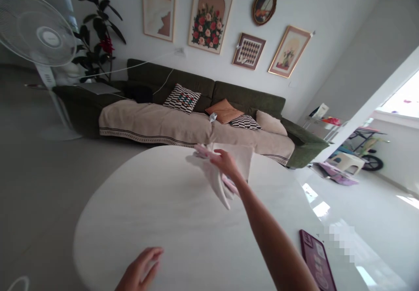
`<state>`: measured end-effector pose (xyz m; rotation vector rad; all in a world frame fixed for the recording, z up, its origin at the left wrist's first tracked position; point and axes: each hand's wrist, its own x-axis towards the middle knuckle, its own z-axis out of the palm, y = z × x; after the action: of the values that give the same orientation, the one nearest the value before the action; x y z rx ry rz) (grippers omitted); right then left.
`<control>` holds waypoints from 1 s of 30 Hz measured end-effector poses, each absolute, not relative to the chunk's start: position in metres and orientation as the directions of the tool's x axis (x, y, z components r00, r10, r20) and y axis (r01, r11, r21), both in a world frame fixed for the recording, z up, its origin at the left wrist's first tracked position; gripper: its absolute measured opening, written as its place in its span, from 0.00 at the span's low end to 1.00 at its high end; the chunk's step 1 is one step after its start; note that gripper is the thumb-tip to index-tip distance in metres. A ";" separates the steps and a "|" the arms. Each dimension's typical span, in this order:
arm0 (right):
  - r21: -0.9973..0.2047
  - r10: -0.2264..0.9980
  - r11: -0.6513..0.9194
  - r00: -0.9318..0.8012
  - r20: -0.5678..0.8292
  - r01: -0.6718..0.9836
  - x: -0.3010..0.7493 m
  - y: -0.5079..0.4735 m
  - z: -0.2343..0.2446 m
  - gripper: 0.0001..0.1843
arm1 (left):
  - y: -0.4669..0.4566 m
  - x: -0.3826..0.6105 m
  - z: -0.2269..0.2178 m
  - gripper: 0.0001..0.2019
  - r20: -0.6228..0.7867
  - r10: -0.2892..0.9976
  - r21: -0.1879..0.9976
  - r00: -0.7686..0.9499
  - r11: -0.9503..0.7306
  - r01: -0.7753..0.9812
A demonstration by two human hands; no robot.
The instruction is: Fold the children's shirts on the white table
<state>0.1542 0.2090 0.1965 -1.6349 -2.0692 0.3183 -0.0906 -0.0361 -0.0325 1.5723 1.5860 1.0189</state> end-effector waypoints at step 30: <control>-0.204 0.961 0.277 -0.270 0.059 0.939 0.171 -0.011 -0.010 0.27 | -0.046 -0.129 -0.022 0.26 0.203 0.979 0.048 0.027 -0.037 0.998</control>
<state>0.1715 -0.0107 -0.0097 -1.7830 -2.3686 0.1916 -0.1286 -0.0458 -0.0216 2.3248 2.2514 0.2934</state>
